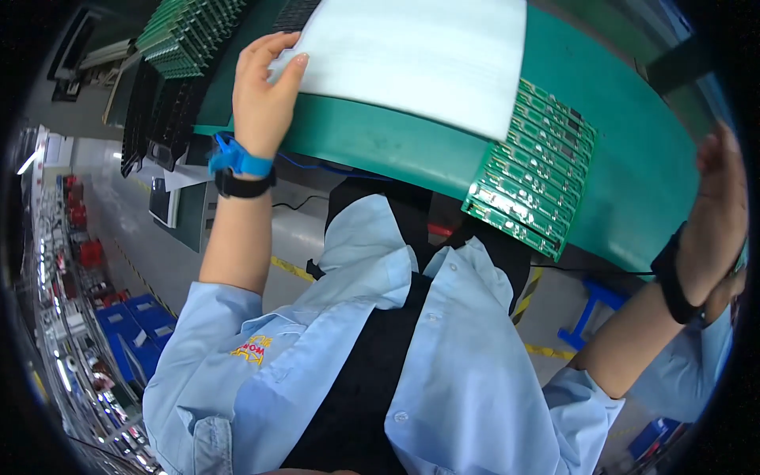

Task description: The person picks up a circuit board from a stack and places it on the table. They pick up small components from a tray and press them onto the circuit board by hand, repeating this for several components before moving the board aside.

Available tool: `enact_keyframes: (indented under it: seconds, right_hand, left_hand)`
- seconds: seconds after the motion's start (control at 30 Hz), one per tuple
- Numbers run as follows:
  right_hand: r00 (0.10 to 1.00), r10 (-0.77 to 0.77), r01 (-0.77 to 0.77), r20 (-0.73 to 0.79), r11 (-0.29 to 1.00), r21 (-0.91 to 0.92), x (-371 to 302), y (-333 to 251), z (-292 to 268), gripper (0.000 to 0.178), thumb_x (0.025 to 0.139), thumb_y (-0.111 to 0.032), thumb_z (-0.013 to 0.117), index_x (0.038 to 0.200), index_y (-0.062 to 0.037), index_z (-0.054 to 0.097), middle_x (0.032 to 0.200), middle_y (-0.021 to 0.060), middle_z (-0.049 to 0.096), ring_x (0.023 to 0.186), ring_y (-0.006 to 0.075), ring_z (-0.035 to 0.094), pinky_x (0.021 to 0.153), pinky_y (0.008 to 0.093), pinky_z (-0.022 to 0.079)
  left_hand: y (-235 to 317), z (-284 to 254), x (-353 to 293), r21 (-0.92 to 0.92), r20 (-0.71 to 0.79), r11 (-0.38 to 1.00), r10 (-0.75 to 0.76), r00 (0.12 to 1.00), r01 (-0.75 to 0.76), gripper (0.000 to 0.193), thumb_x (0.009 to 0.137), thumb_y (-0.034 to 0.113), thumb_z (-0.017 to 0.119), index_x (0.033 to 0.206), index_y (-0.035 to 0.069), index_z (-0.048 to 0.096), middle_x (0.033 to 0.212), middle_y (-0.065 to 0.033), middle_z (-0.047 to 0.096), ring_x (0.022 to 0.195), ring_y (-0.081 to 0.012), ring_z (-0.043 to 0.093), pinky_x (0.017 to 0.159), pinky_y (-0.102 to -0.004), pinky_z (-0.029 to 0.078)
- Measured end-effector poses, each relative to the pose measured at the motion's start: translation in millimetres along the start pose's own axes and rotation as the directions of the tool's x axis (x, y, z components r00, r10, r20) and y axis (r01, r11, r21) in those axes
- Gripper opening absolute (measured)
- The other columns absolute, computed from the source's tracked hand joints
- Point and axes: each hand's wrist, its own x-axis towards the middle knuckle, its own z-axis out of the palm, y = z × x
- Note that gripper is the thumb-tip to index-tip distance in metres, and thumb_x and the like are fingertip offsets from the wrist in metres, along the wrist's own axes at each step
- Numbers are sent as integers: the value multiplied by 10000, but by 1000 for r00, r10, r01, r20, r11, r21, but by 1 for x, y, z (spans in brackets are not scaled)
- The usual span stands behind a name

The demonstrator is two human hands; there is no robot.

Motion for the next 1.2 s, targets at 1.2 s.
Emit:
enact_keyframes:
  seconds: [1.2]
  right_hand:
    - [875,245,-203,417,969,-143,-75,-20,117,134,944,-99,626,993,23,651,886,5,635,820,59,547,736,200,424]
  left_hand:
    - [-19,-7,31,252,102,959,103,989,-126,87,836,90,636,873,16,611,869,-164,622,906,-338,597,813,-416,471]
